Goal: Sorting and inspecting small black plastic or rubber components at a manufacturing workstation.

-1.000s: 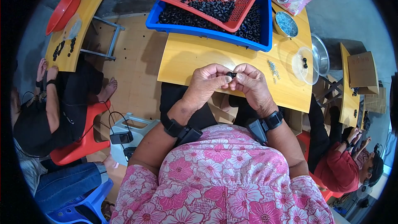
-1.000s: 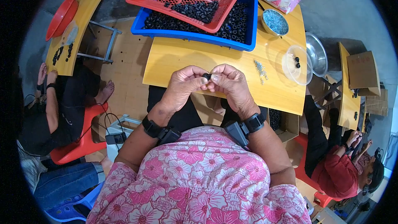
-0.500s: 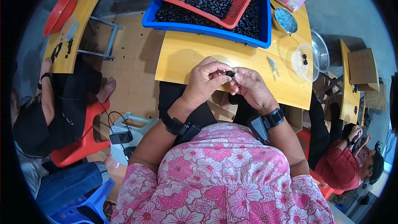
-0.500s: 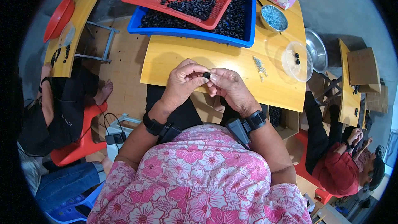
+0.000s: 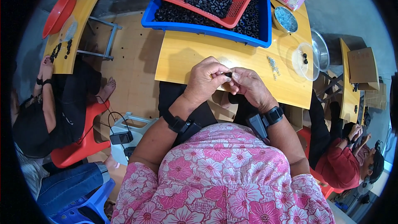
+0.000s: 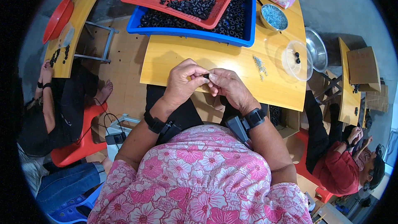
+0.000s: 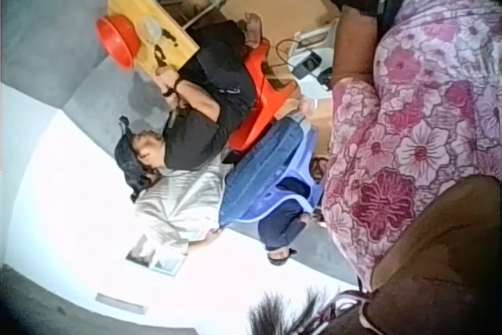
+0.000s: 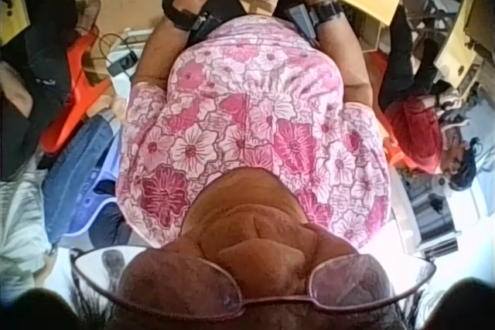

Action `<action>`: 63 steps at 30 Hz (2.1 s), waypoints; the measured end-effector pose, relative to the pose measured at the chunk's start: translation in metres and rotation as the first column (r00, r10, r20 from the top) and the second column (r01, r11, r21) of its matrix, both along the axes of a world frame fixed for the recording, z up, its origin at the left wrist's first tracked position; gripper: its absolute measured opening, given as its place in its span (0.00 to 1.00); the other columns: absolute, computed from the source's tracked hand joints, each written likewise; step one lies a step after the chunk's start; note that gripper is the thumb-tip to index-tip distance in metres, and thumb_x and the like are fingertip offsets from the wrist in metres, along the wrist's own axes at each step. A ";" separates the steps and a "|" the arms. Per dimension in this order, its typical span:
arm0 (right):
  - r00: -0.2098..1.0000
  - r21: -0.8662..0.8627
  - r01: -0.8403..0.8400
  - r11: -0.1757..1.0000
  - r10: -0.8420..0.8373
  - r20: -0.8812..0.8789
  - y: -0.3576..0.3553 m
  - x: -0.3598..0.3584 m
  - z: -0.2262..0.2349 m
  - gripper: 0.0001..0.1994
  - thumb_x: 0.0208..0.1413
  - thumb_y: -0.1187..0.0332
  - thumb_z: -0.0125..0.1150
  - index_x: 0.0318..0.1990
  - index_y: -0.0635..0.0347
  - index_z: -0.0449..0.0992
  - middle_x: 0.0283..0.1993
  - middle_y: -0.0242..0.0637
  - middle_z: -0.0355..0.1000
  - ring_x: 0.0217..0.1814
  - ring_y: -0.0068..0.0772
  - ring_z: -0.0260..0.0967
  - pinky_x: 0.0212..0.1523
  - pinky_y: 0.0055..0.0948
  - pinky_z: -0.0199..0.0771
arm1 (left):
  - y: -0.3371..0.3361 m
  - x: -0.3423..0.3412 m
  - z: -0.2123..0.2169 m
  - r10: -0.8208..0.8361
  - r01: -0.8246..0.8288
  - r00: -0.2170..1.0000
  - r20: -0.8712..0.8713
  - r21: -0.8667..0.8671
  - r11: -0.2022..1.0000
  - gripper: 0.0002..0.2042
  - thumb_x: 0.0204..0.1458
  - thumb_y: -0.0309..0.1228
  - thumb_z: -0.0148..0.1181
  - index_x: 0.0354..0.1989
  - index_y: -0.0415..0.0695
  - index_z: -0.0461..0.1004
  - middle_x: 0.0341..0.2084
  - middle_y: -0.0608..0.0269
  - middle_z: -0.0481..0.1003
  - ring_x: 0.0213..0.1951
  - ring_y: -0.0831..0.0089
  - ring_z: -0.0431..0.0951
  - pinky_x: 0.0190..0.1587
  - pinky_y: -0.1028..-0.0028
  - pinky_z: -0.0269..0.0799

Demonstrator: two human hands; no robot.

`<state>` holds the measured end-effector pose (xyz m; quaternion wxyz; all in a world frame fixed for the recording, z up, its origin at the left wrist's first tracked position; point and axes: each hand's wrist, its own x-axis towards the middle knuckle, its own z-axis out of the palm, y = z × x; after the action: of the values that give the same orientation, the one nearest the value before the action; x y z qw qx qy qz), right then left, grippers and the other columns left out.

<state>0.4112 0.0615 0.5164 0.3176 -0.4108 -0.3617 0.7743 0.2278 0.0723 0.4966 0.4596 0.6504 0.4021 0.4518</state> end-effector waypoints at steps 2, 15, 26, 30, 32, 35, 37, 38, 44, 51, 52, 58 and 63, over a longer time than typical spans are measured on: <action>1.000 0.000 0.018 1.000 -0.018 0.020 0.000 -0.003 -0.001 0.12 0.62 0.61 0.52 0.36 0.61 0.71 0.28 0.27 0.64 0.27 0.18 0.59 0.31 0.18 0.64 | 0.000 0.001 -0.002 0.001 -0.001 1.000 0.005 -0.001 1.000 0.08 0.41 0.18 0.65 0.32 0.39 0.79 0.25 0.66 0.71 0.25 0.80 0.71 0.29 0.80 0.68; 0.994 0.036 0.072 0.997 -0.075 0.081 -0.001 -0.014 -0.006 0.10 0.62 0.64 0.47 0.38 0.61 0.70 0.25 0.23 0.57 0.25 0.16 0.51 0.28 0.17 0.57 | 0.006 -0.003 -0.010 0.006 -0.006 0.997 -0.076 0.001 1.000 0.09 0.41 0.18 0.65 0.34 0.39 0.79 0.26 0.65 0.72 0.27 0.79 0.73 0.31 0.80 0.70; 0.924 0.280 0.003 0.960 -0.110 0.367 -0.001 -0.015 -0.009 0.09 0.62 0.67 0.45 0.42 0.62 0.70 0.25 0.31 0.66 0.21 0.17 0.62 0.23 0.19 0.65 | 0.010 -0.007 -0.002 -0.226 0.223 0.974 0.023 -0.293 0.930 0.16 0.52 0.33 0.60 0.47 0.38 0.74 0.25 0.61 0.73 0.26 0.76 0.71 0.32 0.76 0.70; 0.911 0.326 -0.018 0.945 -0.119 0.394 -0.002 -0.015 -0.013 0.10 0.61 0.68 0.45 0.44 0.61 0.70 0.25 0.33 0.68 0.20 0.18 0.66 0.20 0.19 0.66 | 0.012 -0.008 0.003 -0.328 0.297 0.944 -0.023 -0.370 0.880 0.20 0.56 0.35 0.57 0.55 0.37 0.69 0.32 0.66 0.73 0.32 0.83 0.70 0.34 0.80 0.71; 0.911 0.291 -0.018 0.957 -0.104 0.399 -0.002 -0.013 -0.013 0.10 0.61 0.67 0.45 0.44 0.61 0.69 0.24 0.33 0.68 0.20 0.18 0.66 0.18 0.18 0.65 | 0.010 -0.008 0.002 -0.322 0.298 0.947 -0.001 -0.379 0.876 0.20 0.57 0.35 0.57 0.55 0.38 0.69 0.33 0.67 0.73 0.32 0.83 0.70 0.34 0.80 0.71; 0.920 0.260 -0.004 0.966 -0.099 0.380 -0.003 -0.012 -0.017 0.10 0.61 0.66 0.45 0.44 0.60 0.69 0.23 0.33 0.68 0.19 0.18 0.65 0.15 0.18 0.64 | 0.010 -0.006 0.001 -0.296 0.290 0.954 0.051 -0.406 0.867 0.20 0.56 0.35 0.58 0.55 0.38 0.70 0.33 0.67 0.73 0.32 0.83 0.70 0.34 0.80 0.71; 0.928 0.264 0.012 0.964 -0.110 0.356 -0.002 -0.012 -0.018 0.10 0.61 0.66 0.46 0.44 0.60 0.69 0.23 0.32 0.68 0.18 0.18 0.65 0.14 0.17 0.63 | 0.012 -0.006 0.003 -0.310 0.323 0.946 0.099 -0.406 0.855 0.20 0.56 0.35 0.58 0.55 0.38 0.70 0.34 0.67 0.74 0.33 0.83 0.71 0.35 0.80 0.71; 0.936 0.239 0.026 0.971 -0.108 0.336 -0.002 -0.012 -0.017 0.10 0.61 0.65 0.46 0.44 0.59 0.69 0.24 0.32 0.68 0.19 0.18 0.65 0.15 0.17 0.63 | 0.012 -0.006 0.002 -0.310 0.323 0.945 0.100 -0.408 0.854 0.20 0.56 0.35 0.58 0.55 0.38 0.70 0.34 0.67 0.74 0.33 0.83 0.71 0.35 0.80 0.71; 0.957 0.207 0.065 0.976 -0.120 0.264 -0.003 -0.013 -0.019 0.10 0.62 0.64 0.46 0.45 0.59 0.69 0.29 0.31 0.70 0.24 0.16 0.67 0.18 0.15 0.66 | 0.015 -0.006 -0.004 -0.293 0.355 0.934 0.204 -0.441 0.824 0.21 0.56 0.34 0.59 0.56 0.38 0.68 0.35 0.67 0.74 0.33 0.84 0.72 0.36 0.82 0.71; 0.964 0.237 0.067 0.969 -0.124 0.237 -0.004 -0.012 -0.021 0.10 0.63 0.63 0.48 0.45 0.59 0.69 0.31 0.31 0.70 0.25 0.16 0.68 0.23 0.14 0.68 | 0.015 -0.005 0.005 -0.292 0.364 0.931 0.217 -0.532 0.764 0.21 0.57 0.33 0.57 0.57 0.37 0.68 0.34 0.68 0.74 0.31 0.85 0.71 0.35 0.82 0.71; 0.964 0.236 0.066 0.969 -0.124 0.237 -0.004 -0.012 -0.021 0.10 0.63 0.63 0.48 0.45 0.59 0.69 0.31 0.31 0.70 0.25 0.16 0.68 0.23 0.14 0.68 | 0.014 -0.005 0.006 -0.283 0.365 0.931 0.232 -0.535 0.762 0.21 0.57 0.33 0.57 0.57 0.37 0.68 0.34 0.68 0.74 0.31 0.86 0.71 0.35 0.83 0.71; 0.967 0.228 0.059 0.972 -0.112 0.227 -0.003 -0.013 -0.021 0.10 0.63 0.64 0.48 0.44 0.59 0.69 0.31 0.31 0.70 0.25 0.15 0.68 0.23 0.14 0.69 | 0.012 -0.005 0.003 -0.275 0.333 0.943 0.187 -0.521 0.786 0.21 0.57 0.33 0.57 0.57 0.37 0.68 0.34 0.68 0.74 0.30 0.85 0.70 0.35 0.83 0.71; 0.972 0.256 0.076 0.964 -0.128 0.195 -0.003 -0.013 -0.019 0.10 0.62 0.64 0.48 0.44 0.59 0.69 0.31 0.31 0.71 0.24 0.15 0.68 0.24 0.15 0.70 | 0.012 -0.004 0.001 -0.269 0.333 0.943 0.197 -0.512 0.792 0.20 0.58 0.33 0.56 0.57 0.37 0.68 0.35 0.68 0.74 0.32 0.85 0.71 0.36 0.81 0.71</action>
<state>0.3986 0.0585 0.4974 0.3660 -0.4656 -0.4649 0.6581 0.2241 0.0848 0.4976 0.7117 0.5236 0.3769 0.2780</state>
